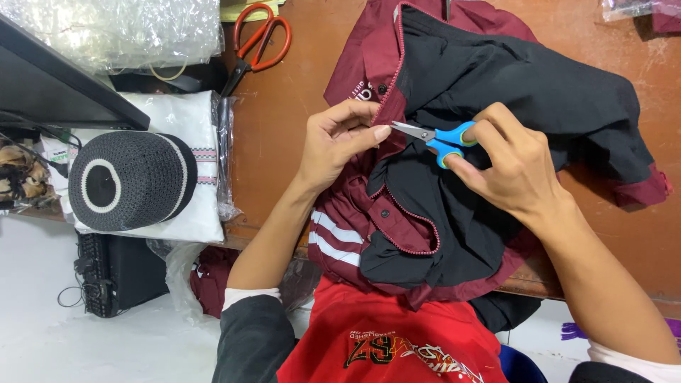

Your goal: Trimming loose threads from a jacket using scissors and inspecting the garment for quality control.

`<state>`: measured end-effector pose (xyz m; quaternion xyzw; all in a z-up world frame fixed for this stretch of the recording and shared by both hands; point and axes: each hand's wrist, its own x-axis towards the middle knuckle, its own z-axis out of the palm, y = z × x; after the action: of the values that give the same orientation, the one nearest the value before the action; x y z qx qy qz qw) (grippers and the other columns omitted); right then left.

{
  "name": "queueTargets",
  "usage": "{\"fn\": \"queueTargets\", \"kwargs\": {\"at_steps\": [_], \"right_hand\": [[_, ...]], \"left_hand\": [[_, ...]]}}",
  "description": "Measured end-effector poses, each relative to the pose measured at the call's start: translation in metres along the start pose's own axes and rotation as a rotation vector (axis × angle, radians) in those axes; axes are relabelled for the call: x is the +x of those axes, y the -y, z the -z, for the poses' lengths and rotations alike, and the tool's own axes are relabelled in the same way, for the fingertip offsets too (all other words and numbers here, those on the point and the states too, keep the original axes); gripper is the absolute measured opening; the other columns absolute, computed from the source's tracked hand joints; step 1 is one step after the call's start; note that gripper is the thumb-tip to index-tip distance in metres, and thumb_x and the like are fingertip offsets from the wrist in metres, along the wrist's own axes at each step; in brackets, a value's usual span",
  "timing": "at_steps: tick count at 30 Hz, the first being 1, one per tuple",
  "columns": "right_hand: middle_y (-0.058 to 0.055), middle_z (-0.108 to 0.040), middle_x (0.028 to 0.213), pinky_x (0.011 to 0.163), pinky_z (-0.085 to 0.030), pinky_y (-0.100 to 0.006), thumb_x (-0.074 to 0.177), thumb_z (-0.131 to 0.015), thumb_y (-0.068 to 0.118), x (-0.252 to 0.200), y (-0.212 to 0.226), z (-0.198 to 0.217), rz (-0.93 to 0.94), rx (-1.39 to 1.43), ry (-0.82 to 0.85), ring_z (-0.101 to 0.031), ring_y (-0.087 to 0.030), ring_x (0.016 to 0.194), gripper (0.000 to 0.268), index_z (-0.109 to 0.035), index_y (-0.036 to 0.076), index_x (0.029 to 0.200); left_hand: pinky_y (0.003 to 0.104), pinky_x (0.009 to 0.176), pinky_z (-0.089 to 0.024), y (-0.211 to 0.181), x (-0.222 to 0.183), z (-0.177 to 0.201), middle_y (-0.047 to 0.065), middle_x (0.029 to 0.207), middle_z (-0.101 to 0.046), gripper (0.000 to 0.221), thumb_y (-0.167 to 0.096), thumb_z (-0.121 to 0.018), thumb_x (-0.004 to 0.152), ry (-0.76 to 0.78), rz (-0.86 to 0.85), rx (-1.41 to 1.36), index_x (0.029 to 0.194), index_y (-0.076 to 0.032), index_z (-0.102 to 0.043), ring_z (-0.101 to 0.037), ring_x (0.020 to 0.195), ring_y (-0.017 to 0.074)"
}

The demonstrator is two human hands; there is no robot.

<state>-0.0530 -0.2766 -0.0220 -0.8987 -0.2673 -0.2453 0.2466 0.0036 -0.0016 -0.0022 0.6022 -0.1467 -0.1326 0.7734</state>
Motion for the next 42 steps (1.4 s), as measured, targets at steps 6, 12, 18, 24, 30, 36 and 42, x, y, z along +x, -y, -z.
{"fn": "queueTargets", "kwargs": {"at_steps": [6,12,18,24,30,36,42], "right_hand": [[-0.013,-0.057,0.097,0.059,-0.042,-0.033,0.097,-0.088,0.014,0.001,0.001,0.000,0.001,0.008,-0.024,-0.055,-0.024,0.076,0.032,-0.060,-0.001,0.096],[-0.013,-0.059,0.097,0.056,-0.036,-0.032,0.097,-0.091,0.012,-0.002,-0.002,-0.003,-0.026,0.006,-0.040,-0.055,-0.022,0.075,0.032,-0.062,0.000,0.093],[-0.013,-0.061,0.096,0.055,-0.033,-0.031,0.099,-0.092,0.013,-0.004,-0.004,-0.005,-0.039,0.033,-0.049,-0.051,-0.020,0.072,0.032,-0.064,-0.002,0.095],[-0.014,-0.060,0.096,0.056,-0.032,-0.032,0.097,-0.090,0.007,-0.003,-0.004,-0.005,-0.050,0.071,-0.054,-0.044,-0.020,0.065,0.028,-0.064,-0.003,0.095],[-0.013,-0.062,0.095,0.055,-0.032,-0.032,0.092,-0.092,0.009,0.002,0.003,0.001,-0.042,0.095,-0.048,-0.044,-0.019,0.063,0.033,-0.061,-0.001,0.091],[-0.012,-0.059,0.096,0.056,-0.031,-0.032,0.087,-0.094,0.022,0.006,0.007,0.005,-0.042,0.090,-0.032,-0.043,-0.020,0.065,0.043,-0.059,-0.002,0.094],[-0.013,-0.056,0.094,0.057,-0.032,-0.033,0.089,-0.096,0.009,0.007,0.012,0.007,-0.112,0.169,-0.018,-0.041,-0.020,0.064,0.040,-0.058,-0.002,0.092]], "left_hand": [[0.022,0.069,-0.059,-0.007,-0.001,-0.010,0.005,0.091,-0.070,0.015,-0.012,-0.072,0.099,-0.007,-0.093,0.086,0.109,-0.002,-0.072,-0.062,0.078,0.0112],[0.021,0.050,-0.045,-0.013,0.001,-0.013,0.004,0.060,-0.056,0.037,-0.028,-0.059,0.102,-0.144,-0.030,0.169,0.072,-0.008,-0.056,-0.053,0.049,0.0109],[0.022,0.050,-0.052,-0.004,-0.001,-0.007,0.012,0.070,-0.067,0.051,-0.040,-0.048,0.107,-0.107,-0.035,0.013,0.092,0.002,-0.073,-0.062,0.057,0.0140],[0.028,0.065,-0.055,-0.003,-0.006,0.000,0.011,0.081,-0.065,0.024,-0.022,-0.058,0.103,0.019,-0.126,0.070,0.106,0.001,-0.065,-0.065,0.070,0.0174],[0.022,0.080,-0.056,-0.008,-0.007,-0.004,0.004,0.098,-0.063,0.014,-0.007,-0.072,0.096,0.053,-0.210,0.149,0.107,-0.003,-0.064,-0.060,0.087,0.0122],[0.023,0.083,-0.059,-0.006,-0.007,-0.004,0.006,0.099,-0.066,0.015,-0.005,-0.073,0.096,0.049,-0.220,0.105,0.109,-0.001,-0.066,-0.064,0.088,0.0134],[0.023,0.079,-0.059,-0.002,-0.008,-0.005,0.009,0.100,-0.066,0.014,-0.001,-0.073,0.096,0.043,-0.242,0.138,0.109,0.001,-0.068,-0.063,0.086,0.0147]]}}
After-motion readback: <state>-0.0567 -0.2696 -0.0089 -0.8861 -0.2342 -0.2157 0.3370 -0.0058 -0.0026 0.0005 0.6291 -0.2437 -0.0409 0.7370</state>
